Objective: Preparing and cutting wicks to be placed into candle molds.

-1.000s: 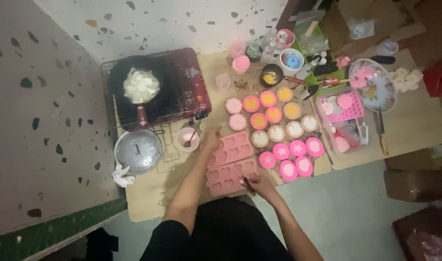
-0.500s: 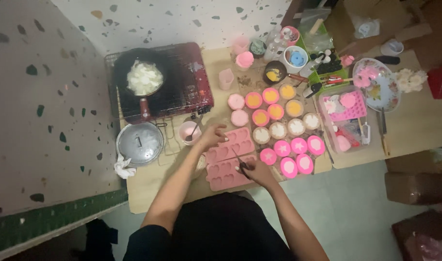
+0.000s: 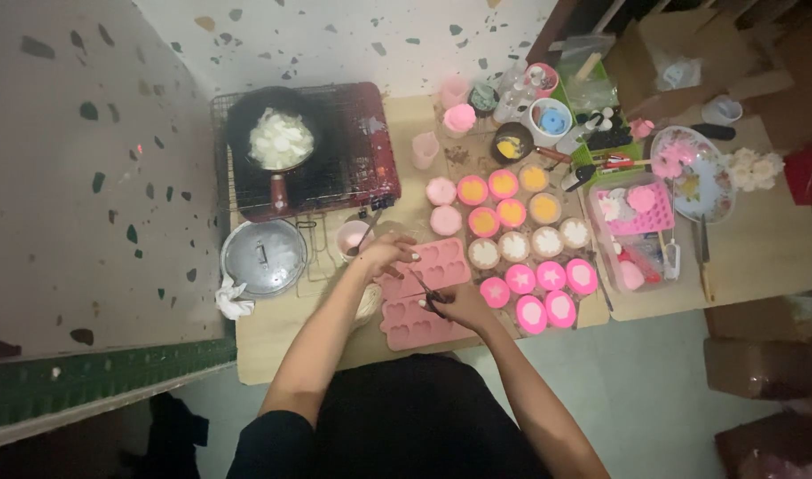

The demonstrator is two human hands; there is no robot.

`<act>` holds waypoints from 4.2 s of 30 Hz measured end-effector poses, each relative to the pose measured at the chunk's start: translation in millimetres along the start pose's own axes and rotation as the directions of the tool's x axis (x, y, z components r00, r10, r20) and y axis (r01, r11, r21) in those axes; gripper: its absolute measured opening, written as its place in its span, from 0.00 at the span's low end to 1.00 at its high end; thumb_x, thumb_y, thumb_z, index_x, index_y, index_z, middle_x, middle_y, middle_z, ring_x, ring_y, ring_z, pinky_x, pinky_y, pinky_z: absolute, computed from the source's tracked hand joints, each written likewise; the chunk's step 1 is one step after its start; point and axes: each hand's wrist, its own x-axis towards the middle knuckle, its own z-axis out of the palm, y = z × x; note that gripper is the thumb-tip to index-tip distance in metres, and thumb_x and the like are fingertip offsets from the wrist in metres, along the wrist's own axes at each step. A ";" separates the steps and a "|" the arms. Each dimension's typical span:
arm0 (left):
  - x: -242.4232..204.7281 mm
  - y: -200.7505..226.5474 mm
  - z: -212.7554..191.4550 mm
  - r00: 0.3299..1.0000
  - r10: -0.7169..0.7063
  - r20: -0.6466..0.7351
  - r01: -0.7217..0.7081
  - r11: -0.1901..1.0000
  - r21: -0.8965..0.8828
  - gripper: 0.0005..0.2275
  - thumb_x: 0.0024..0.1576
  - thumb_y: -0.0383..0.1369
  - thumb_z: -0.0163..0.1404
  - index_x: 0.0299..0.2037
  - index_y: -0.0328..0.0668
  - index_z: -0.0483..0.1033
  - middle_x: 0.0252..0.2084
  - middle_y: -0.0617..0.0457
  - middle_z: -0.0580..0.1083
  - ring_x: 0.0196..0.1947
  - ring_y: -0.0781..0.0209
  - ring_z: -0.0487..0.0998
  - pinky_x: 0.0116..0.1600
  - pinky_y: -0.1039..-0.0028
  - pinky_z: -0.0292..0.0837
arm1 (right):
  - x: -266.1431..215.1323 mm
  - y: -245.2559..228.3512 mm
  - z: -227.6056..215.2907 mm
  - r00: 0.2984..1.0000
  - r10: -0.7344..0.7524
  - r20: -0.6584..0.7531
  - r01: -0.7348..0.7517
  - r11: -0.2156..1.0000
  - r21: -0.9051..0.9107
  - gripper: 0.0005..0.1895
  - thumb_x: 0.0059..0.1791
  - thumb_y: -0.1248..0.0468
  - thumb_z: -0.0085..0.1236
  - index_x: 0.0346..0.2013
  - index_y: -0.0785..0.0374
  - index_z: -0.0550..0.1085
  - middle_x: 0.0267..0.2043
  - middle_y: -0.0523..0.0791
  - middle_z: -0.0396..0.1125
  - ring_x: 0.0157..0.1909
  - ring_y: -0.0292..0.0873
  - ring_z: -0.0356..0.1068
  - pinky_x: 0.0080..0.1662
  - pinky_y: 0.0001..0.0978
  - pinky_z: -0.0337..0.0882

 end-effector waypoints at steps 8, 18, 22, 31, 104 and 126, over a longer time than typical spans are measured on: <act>13.8 -13.1 -6.3 0.999 -0.044 0.033 0.046 0.997 -0.064 0.28 0.50 0.23 0.57 0.64 0.37 0.66 0.54 0.48 0.77 0.55 0.53 0.77 0.41 0.53 0.83 | -2.5 1.9 -2.4 1.000 -0.018 0.013 0.018 1.000 0.005 0.18 0.43 0.48 0.67 0.29 0.61 0.82 0.17 0.41 0.69 0.21 0.33 0.69 0.29 0.30 0.69; 7.2 -7.6 0.4 0.997 -0.073 -0.001 0.073 0.996 -0.054 0.27 0.51 0.24 0.58 0.63 0.34 0.67 0.60 0.47 0.74 0.55 0.53 0.78 0.43 0.48 0.83 | 5.2 6.1 -1.6 0.999 0.010 0.041 -0.012 0.999 0.037 0.16 0.44 0.50 0.66 0.30 0.61 0.84 0.18 0.40 0.70 0.21 0.33 0.69 0.29 0.29 0.68; 3.5 -6.3 -0.4 0.997 -0.078 -0.002 0.078 0.996 -0.043 0.26 0.52 0.25 0.57 0.63 0.38 0.66 0.59 0.50 0.74 0.55 0.58 0.77 0.45 0.48 0.81 | 4.3 5.6 -0.9 0.999 0.032 0.038 -0.034 0.999 0.036 0.18 0.44 0.50 0.68 0.27 0.63 0.83 0.17 0.41 0.69 0.21 0.33 0.68 0.28 0.29 0.67; -15.4 16.0 -13.8 0.978 0.068 0.195 -0.120 0.956 0.268 0.17 0.54 0.23 0.48 0.55 0.35 0.74 0.51 0.50 0.78 0.49 0.59 0.78 0.45 0.70 0.76 | 17.3 31.3 13.2 0.996 -0.030 0.086 0.012 0.981 0.196 0.24 0.44 0.48 0.70 0.19 0.67 0.76 0.17 0.41 0.66 0.20 0.34 0.66 0.26 0.29 0.65; -71.9 -47.3 10.1 0.951 0.224 -0.215 -0.171 0.956 0.240 0.09 0.56 0.31 0.58 0.41 0.32 0.82 0.33 0.52 0.79 0.33 0.66 0.78 0.39 0.75 0.73 | 2.0 22.8 26.4 0.987 -0.151 -0.050 0.146 0.985 -0.092 0.25 0.45 0.48 0.66 0.21 0.67 0.72 0.16 0.44 0.61 0.21 0.37 0.60 0.29 0.35 0.61; -62.2 5.3 21.9 0.961 0.240 -0.135 -0.197 0.943 0.268 0.09 0.58 0.33 0.55 0.43 0.36 0.81 0.33 0.55 0.77 0.33 0.68 0.75 0.36 0.73 0.69 | 8.2 31.9 26.4 0.996 -0.005 -0.090 0.045 0.895 0.443 0.18 0.48 0.54 0.64 0.22 0.65 0.78 0.17 0.39 0.66 0.20 0.32 0.64 0.25 0.27 0.62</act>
